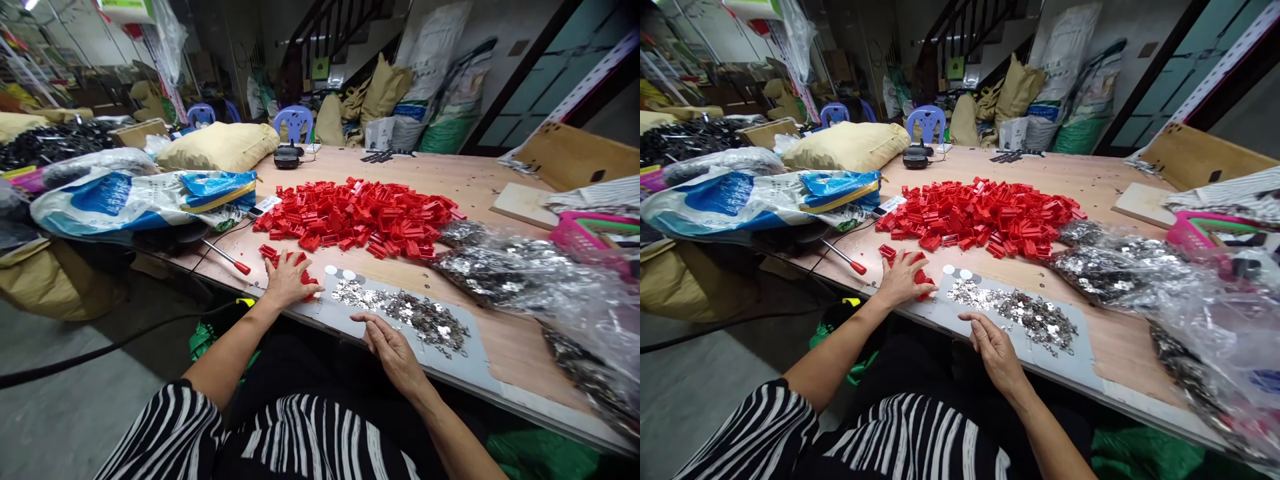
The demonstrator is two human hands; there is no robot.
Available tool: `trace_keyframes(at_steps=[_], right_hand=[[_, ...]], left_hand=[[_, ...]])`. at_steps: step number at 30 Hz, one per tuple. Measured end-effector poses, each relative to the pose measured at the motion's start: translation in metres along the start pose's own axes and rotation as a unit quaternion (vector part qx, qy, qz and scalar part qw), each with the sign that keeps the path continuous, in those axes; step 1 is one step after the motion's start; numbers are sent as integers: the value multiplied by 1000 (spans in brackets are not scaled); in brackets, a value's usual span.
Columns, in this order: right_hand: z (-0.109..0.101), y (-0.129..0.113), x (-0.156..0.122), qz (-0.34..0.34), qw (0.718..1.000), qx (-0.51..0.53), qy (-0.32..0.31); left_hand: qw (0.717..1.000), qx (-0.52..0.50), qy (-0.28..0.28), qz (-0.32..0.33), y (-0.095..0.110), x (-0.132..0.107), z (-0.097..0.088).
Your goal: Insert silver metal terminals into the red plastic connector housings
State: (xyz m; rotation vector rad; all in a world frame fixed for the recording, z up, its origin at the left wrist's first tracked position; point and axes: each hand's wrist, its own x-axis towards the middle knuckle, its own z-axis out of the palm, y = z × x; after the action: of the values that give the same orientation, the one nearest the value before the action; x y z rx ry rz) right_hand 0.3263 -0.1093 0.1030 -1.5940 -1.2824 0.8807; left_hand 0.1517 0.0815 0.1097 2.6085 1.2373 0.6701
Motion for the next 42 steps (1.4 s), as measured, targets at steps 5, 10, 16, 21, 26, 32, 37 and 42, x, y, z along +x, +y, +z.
trace_keyframes(at_steps=[5, 10, 16, 21, 26, 32, 37, 42], right_hand=[[-1, 7, 0, 14, 1000, 24, -1], [-3, 10, 2, 14, 1000, 23, -5], [-3, 10, 2, 12, 1000, 26, -1], [-2, 11, 0, 22, 999, 37, 3], [-3, 13, -1, 25, 999, 37, -5], [-3, 12, -2, 31, 998, 45, -4], [-4, 12, -2, 34, 998, 55, -7], [-4, 12, -2, 30, 998, 56, -6]], left_hand=[[998, 34, -29, 34, -8, -1, -7], [997, 30, -43, 59, -21, -18, -22], [999, -6, -20, 30, -35, -38, -28], [999, -25, 41, 23, -45, -58, -26], [996, -17, 92, -7, -62, -84, -33], [991, 26, 128, -33, -79, -111, -46], [987, 77, 104, -95, -83, -117, -53], [977, 97, 39, -183, -79, -115, -54]])
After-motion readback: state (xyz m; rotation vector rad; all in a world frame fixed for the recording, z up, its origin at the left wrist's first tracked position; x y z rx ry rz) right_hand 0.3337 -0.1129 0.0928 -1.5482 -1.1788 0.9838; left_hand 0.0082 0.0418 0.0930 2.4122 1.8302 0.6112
